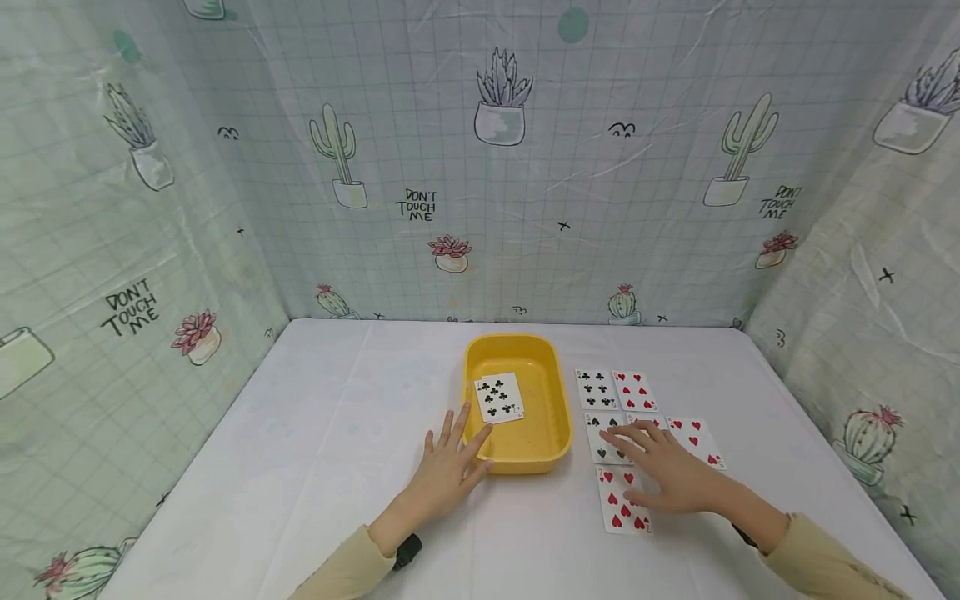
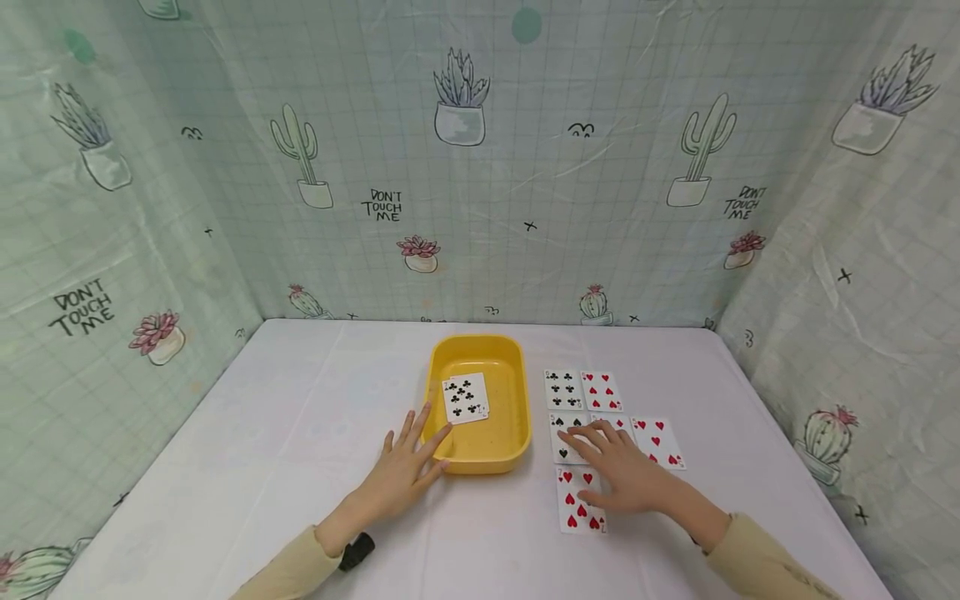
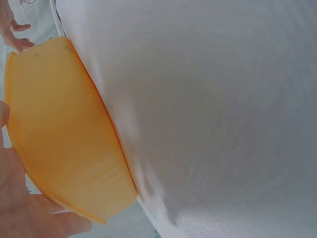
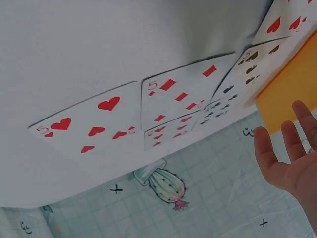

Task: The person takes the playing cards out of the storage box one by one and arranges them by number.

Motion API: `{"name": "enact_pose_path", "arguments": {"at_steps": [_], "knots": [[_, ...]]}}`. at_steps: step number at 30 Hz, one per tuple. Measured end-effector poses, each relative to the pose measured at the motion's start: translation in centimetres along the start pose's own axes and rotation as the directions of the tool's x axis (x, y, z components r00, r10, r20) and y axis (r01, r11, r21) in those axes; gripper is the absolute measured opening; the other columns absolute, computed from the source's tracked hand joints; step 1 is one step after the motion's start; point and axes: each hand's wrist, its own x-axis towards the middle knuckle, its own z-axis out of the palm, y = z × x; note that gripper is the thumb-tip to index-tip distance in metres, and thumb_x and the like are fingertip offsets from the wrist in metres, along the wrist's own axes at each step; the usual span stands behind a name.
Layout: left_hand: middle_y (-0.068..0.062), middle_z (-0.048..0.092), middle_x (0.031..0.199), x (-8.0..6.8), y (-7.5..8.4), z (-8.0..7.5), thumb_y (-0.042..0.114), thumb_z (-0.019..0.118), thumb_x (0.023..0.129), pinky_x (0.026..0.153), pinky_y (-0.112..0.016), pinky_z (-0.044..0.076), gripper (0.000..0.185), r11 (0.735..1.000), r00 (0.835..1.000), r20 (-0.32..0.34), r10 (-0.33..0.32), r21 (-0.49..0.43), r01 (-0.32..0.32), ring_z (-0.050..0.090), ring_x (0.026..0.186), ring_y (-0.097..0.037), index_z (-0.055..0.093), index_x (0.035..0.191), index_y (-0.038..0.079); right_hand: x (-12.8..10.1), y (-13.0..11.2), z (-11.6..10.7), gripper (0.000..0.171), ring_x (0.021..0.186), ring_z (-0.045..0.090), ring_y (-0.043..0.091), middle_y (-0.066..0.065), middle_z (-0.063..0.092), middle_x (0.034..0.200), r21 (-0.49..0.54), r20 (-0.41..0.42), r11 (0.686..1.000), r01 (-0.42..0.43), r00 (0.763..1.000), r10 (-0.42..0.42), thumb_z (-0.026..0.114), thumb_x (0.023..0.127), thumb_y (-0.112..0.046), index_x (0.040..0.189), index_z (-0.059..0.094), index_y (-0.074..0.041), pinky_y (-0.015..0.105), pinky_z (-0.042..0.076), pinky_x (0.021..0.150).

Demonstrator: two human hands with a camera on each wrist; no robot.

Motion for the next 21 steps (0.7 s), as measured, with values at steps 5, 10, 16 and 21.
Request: {"name": "enact_pose_path", "arguments": {"at_steps": [5,10,16,21], "knots": [[-0.012,0.003,0.151,0.0,-0.1,0.1,0.052,0.031,0.092,0.095,-0.068,0.019,0.055,1.0,1.0,-0.001,0.003,0.004,-0.003,0.009,0.135,-0.044,0.032,0.139,0.024,1.3,0.1,-0.8,0.074,0.121,0.032,0.023,0.001,0.039,0.135,-0.014,-0.016,1.0,0.028,0.999,-0.028,0.066,0.076,-0.038,0.138,0.032,-0.018,0.054,0.035,0.094],[-0.013,0.004,0.151,0.1,-0.2,0.1,0.052,0.032,0.092,0.094,-0.069,0.02,0.055,1.0,1.0,-0.007,0.008,0.01,-0.008,0.01,0.135,-0.044,0.032,0.139,0.024,2.6,0.2,-1.5,0.075,0.122,0.032,0.023,0.0,0.039,0.135,-0.029,-0.042,0.999,0.037,0.998,-0.038,0.065,0.077,-0.04,0.139,0.03,-0.019,0.053,0.035,0.095],[-0.013,0.005,0.151,0.2,-0.2,0.2,0.053,0.032,0.091,0.094,-0.069,0.02,0.055,1.0,1.0,-0.008,0.01,0.012,-0.01,0.011,0.135,-0.044,0.033,0.139,0.024,4.2,0.5,-2.0,0.074,0.116,0.036,0.022,0.003,0.043,0.131,-0.045,-0.132,0.993,0.113,0.984,-0.118,0.068,0.075,-0.037,0.137,0.034,-0.014,0.049,0.042,0.088],[-0.013,0.005,0.151,0.1,-0.1,0.1,0.053,0.032,0.091,0.094,-0.069,0.02,0.056,1.0,1.0,-0.006,0.007,0.004,-0.007,0.01,0.135,-0.044,0.033,0.139,0.023,5.6,0.4,-2.4,0.069,0.118,0.036,0.024,0.003,0.042,0.133,-0.012,-0.135,0.996,0.09,0.987,-0.091,0.064,0.08,-0.037,0.137,0.034,-0.015,0.05,0.042,0.089]]}}
